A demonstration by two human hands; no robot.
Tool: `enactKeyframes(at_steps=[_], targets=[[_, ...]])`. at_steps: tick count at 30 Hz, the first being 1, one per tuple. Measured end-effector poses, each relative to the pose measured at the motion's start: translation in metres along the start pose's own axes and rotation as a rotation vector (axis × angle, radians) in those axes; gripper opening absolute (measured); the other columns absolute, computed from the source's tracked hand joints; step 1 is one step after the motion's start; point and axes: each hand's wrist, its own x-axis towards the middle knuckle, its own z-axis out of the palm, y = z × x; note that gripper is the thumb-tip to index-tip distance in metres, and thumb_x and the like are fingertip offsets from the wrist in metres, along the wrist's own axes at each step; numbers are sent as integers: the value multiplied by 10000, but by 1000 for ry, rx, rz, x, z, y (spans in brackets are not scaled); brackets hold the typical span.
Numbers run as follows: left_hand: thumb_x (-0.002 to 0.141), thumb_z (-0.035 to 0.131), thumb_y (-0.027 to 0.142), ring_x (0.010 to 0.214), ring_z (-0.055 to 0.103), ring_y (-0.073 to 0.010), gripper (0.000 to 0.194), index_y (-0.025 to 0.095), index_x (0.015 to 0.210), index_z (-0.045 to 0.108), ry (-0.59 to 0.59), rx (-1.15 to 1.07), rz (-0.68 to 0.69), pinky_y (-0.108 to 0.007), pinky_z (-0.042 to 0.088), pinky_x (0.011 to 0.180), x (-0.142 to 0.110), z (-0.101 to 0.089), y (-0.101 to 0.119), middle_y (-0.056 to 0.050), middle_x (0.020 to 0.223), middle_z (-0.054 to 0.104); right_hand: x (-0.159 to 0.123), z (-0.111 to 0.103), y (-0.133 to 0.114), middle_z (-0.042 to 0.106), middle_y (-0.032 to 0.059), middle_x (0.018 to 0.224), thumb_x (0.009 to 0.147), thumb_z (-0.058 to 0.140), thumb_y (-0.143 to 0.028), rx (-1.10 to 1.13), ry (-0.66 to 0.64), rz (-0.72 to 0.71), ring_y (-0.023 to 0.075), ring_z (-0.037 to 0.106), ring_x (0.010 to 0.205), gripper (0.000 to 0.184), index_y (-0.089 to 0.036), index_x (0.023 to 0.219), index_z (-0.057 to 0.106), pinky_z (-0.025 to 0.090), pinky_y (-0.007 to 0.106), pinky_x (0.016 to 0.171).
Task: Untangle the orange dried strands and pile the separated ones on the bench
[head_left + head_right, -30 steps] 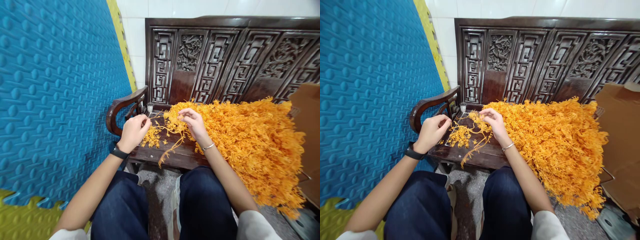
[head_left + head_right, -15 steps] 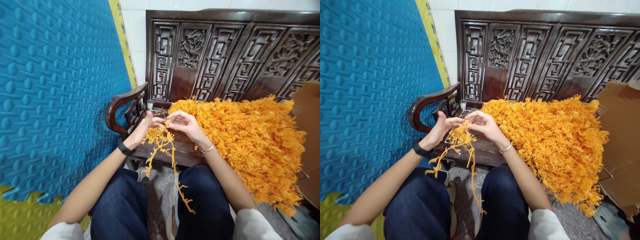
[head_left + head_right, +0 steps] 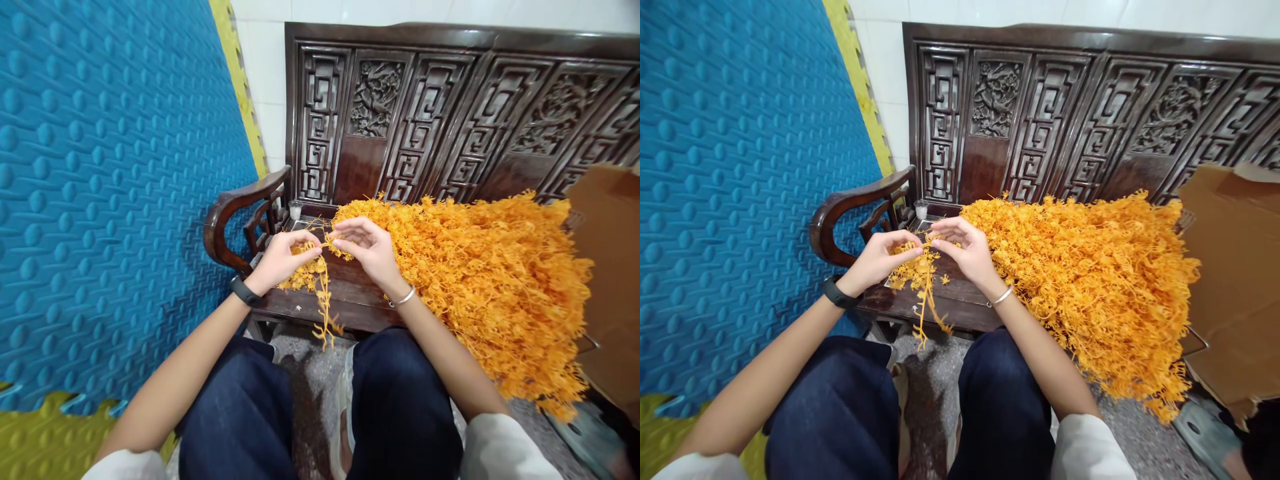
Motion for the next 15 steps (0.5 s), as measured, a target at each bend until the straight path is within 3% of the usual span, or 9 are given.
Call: enactKeyframes(at_steps=[5, 11, 15], targets=[[836, 569, 289, 818, 604, -154, 158, 142, 868, 617, 43, -49, 24, -270, 463, 774, 1, 3, -2, -38, 859, 649, 3, 0, 6, 655, 20, 945, 698, 746, -278, 43, 25, 63, 138, 625, 879, 359, -219, 1019, 597, 514, 334, 881], [870, 530, 274, 853, 592, -148, 134, 158, 873, 598, 67, 57, 113, -271, 440, 827, -1, 4, 1, -24, 874, 638, 1, -1, 11, 659, 20, 940, 628, 782, -275, 112, -174, 321, 127, 614, 847, 366, -192, 955, 640, 491, 340, 894], [871, 520, 244, 884, 599, -153, 114, 158, 890, 591, 61, 112, 138, -279, 440, 847, 0, 6, -5, -31, 898, 647, 2, 1, 14, 655, -4, 839, 623, 779, -308, 33, -203, 346, 112, 594, 756, 291, -183, 855, 654, 488, 330, 841]])
